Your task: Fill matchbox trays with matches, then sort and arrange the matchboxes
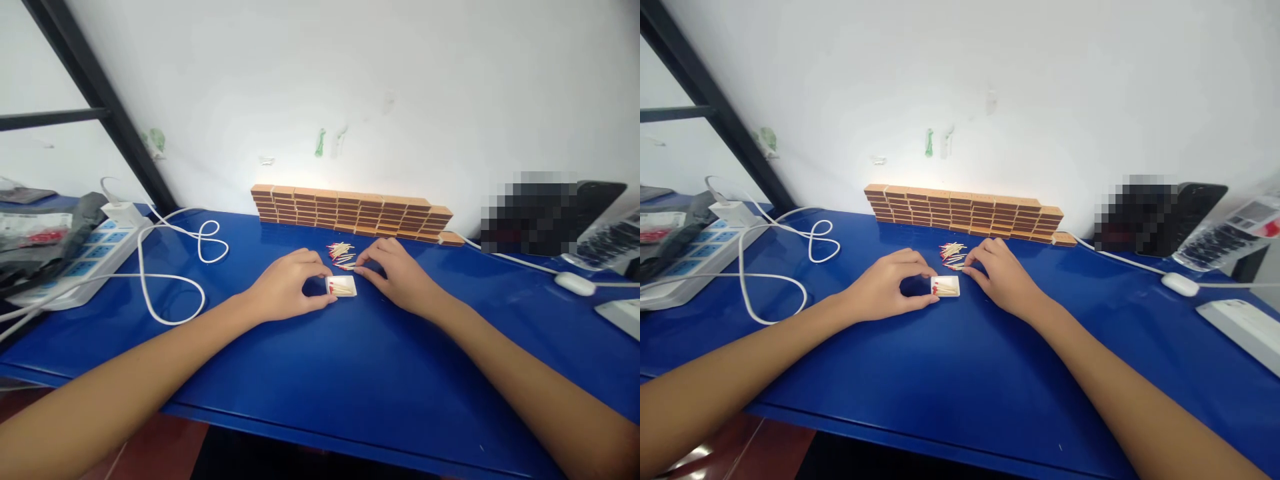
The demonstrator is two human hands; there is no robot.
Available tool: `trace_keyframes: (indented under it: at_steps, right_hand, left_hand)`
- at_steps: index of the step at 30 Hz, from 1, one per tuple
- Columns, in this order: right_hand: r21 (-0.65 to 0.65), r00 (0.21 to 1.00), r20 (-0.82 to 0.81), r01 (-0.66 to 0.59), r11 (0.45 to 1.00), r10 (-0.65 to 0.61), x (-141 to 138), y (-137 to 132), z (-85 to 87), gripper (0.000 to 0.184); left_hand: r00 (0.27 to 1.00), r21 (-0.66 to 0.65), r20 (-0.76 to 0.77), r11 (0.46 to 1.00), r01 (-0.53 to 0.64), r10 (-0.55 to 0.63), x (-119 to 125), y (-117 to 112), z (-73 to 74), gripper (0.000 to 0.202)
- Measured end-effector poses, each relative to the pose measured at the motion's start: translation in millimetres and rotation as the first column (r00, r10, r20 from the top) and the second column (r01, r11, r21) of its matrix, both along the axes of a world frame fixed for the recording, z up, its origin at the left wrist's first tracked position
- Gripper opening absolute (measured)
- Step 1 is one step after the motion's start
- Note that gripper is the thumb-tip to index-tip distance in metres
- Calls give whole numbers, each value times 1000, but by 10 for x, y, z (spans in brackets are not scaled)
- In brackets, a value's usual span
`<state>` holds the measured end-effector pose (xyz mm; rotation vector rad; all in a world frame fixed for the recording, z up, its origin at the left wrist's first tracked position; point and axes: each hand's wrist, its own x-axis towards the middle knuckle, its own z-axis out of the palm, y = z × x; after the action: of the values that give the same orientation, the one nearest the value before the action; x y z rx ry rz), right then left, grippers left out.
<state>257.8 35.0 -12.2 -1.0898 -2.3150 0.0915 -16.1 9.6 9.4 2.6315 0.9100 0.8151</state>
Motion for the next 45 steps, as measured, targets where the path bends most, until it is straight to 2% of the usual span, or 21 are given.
trace_keyframes:
  at_steps: [6,10,14,19,21,27,33,37,45]
  right_hand:
    - [-44,1000,17,-14,999,14,26,14,-10,15]
    - [-23,1000,9,-25,999,25,10,-59,98,12]
    - [-19,999,-14,-40,999,40,-131,-245,210,8]
    - [-27,994,-14,-111,993,110,-301,-399,201,7]
    - [-10,994,-39,-102,995,101,-280,-360,185,7]
    - [19,995,-92,30,999,-29,-70,-82,91,5]
    - [-58,997,-80,0,998,-5,-121,-6,-41,9]
    - [-85,998,-69,-10,996,4,-124,-9,-21,10]
    - [-118,998,-56,6,993,-12,-52,7,-10,7]
  left_hand:
    - [1000,9,2,1000,5,-5,3,3,-2,25]
    - [1000,1,4,1000,-13,13,2,-4,7,25]
    - [1000,0,7,1000,-19,19,-1,-7,1,25]
    - [1000,9,21,1000,-2,2,5,-3,-3,25]
    - [1000,8,20,1000,1,-1,9,-5,0,25]
    - [1000,-22,10,1000,-9,9,10,-17,4,24]
    - [1000,-17,-1,1000,-5,5,9,-6,-2,25]
    - [1000,10,-4,1000,4,-4,8,4,-9,26]
    - [1000,-24,-9,1000,-11,11,6,5,-17,27]
